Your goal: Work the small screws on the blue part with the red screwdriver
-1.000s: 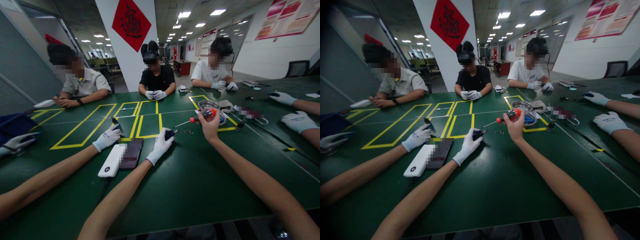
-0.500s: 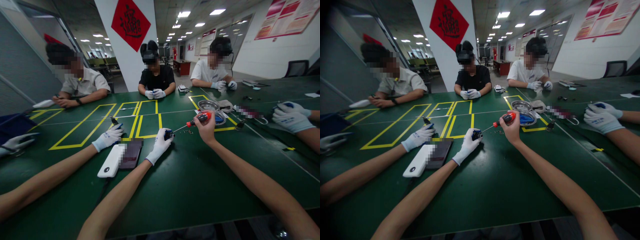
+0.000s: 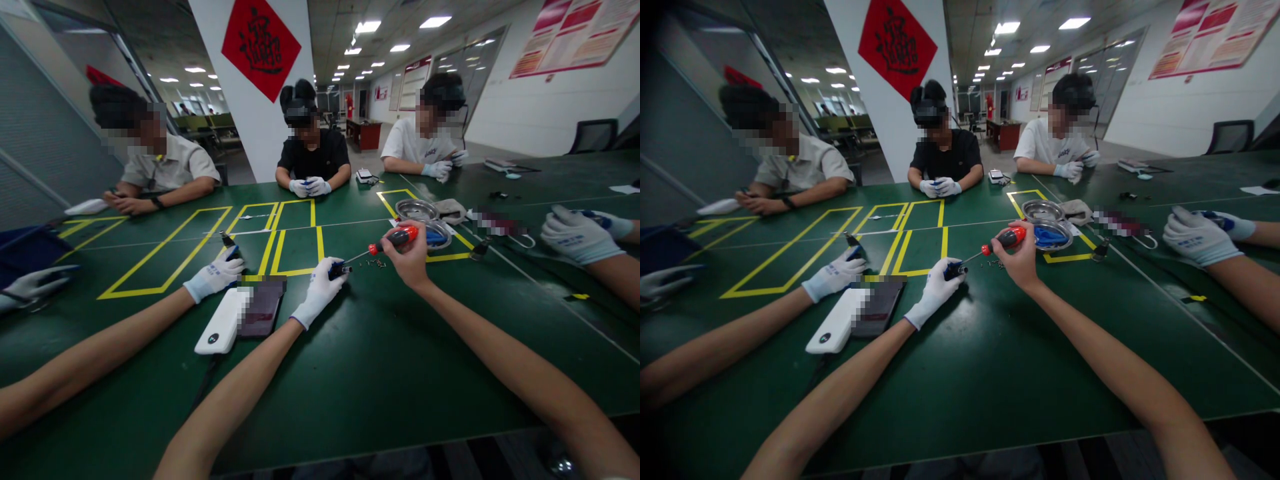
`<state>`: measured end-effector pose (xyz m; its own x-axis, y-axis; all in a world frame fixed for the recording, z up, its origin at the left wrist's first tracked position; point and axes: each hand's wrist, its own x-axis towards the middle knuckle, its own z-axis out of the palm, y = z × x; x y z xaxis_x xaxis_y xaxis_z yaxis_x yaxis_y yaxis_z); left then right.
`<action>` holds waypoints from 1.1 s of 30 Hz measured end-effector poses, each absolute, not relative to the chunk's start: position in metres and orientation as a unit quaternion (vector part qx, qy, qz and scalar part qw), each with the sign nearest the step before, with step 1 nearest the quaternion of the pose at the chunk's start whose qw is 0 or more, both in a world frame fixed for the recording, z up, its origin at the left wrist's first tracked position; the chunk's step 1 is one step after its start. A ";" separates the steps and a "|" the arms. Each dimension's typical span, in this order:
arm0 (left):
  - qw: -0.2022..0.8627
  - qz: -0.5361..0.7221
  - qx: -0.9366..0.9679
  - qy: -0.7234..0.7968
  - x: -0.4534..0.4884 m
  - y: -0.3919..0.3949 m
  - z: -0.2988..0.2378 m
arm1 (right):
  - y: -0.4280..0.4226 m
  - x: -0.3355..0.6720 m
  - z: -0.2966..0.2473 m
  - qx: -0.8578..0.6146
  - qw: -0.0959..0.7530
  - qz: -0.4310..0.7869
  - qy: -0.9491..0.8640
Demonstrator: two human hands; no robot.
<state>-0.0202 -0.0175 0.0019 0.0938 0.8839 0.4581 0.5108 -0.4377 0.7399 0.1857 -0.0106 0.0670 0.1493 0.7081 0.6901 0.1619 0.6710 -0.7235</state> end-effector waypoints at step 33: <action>0.285 0.563 0.592 0.502 -0.046 0.016 0.009 | -0.011 0.178 0.001 -0.450 0.557 0.223 -0.661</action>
